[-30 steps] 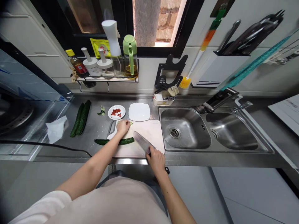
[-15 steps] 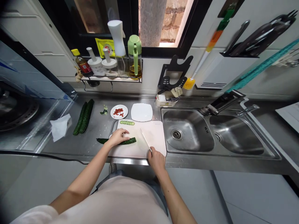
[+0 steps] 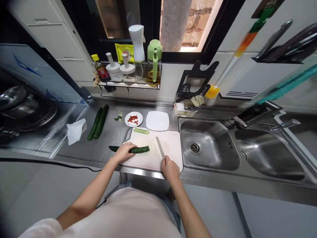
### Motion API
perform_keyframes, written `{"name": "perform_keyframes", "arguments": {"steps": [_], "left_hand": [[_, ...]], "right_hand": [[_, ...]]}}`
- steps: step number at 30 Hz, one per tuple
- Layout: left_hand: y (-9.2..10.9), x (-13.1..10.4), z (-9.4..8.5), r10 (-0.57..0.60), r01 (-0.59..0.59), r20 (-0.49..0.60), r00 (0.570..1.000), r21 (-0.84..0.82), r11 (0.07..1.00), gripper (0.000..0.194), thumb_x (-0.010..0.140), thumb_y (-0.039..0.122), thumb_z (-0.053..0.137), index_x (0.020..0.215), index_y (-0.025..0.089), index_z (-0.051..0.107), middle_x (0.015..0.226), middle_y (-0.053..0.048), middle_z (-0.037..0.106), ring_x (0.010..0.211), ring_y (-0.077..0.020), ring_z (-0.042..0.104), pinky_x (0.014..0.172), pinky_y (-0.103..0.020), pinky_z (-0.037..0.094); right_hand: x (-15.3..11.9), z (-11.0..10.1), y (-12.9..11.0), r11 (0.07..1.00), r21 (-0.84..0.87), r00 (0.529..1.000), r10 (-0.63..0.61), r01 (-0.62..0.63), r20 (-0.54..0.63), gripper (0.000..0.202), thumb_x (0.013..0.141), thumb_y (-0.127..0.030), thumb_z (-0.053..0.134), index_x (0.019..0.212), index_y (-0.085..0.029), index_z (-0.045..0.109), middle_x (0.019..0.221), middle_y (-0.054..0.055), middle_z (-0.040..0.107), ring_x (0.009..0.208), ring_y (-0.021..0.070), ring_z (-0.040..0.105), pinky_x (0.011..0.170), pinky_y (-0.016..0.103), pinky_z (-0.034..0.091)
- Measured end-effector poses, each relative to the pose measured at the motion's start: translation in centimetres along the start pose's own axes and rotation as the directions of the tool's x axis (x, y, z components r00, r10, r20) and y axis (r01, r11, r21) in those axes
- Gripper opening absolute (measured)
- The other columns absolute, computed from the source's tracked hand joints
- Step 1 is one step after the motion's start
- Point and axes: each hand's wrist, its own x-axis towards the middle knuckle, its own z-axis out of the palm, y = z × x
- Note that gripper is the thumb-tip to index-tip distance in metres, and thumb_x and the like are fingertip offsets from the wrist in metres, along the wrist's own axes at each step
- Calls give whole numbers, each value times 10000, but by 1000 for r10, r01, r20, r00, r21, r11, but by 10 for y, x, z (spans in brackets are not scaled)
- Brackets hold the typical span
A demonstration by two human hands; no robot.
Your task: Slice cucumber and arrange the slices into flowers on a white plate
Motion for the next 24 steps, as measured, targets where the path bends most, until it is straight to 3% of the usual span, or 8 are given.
{"name": "perform_keyframes", "arguments": {"steps": [4, 7, 11, 17, 20, 24], "left_hand": [[-12, -2, -10, -113, 99, -146, 983, -97, 990, 446, 761, 316, 671, 1201, 260, 622, 1142, -52, 630, 1095, -243, 559, 953, -333, 424], [-28, -5, -19, -239, 214, -256, 937, -121, 969, 468, 751, 333, 688, 1206, 247, 620, 1145, -59, 635, 1088, -249, 567, 938, -336, 435], [-51, -6, -26, -430, 409, -340, 836, -135, 902, 465, 743, 332, 701, 1195, 251, 624, 1135, -63, 649, 1071, -247, 583, 900, -325, 448], [-67, -1, -26, -663, 654, -338, 668, -158, 740, 485, 752, 465, 663, 1197, 276, 621, 1153, -84, 663, 1036, -283, 616, 783, -338, 473], [-68, 6, -25, -694, 684, -322, 644, -165, 711, 507, 744, 511, 655, 1200, 295, 617, 1145, -82, 672, 1035, -291, 623, 775, -346, 475], [-70, 16, -23, -696, 691, -306, 649, -145, 708, 530, 736, 539, 653, 1211, 307, 611, 1159, -86, 667, 1050, -287, 622, 794, -347, 477]], "right_hand": [[2, 0, -1, 1000, -1, 1000, -9, 9, -5, 370, 970, -320, 265, 1171, -199, 552, 984, 116, 703, 922, 242, 658, 701, 303, 391], [2, 0, -2, 1000, -13, 1000, -10, 10, -4, 363, 971, -319, 258, 1116, -193, 566, 965, 117, 703, 911, 241, 659, 697, 301, 389], [1, 1, -3, 1000, -19, 1000, -9, 9, -3, 366, 974, -330, 253, 1129, -195, 555, 980, 117, 701, 918, 233, 658, 708, 297, 389], [1, -1, -4, 1000, -13, 1000, -6, 6, 16, 369, 971, -328, 248, 1124, -195, 556, 977, 118, 698, 922, 237, 654, 715, 302, 394], [1, -2, -5, 1000, -17, 1000, -6, 7, 26, 369, 970, -324, 252, 1125, -190, 558, 982, 122, 697, 918, 234, 653, 720, 301, 397], [1, -3, -5, 1000, -21, 1000, -2, 2, 24, 370, 973, -321, 248, 1127, -188, 557, 988, 121, 696, 924, 236, 652, 719, 299, 398]]}}
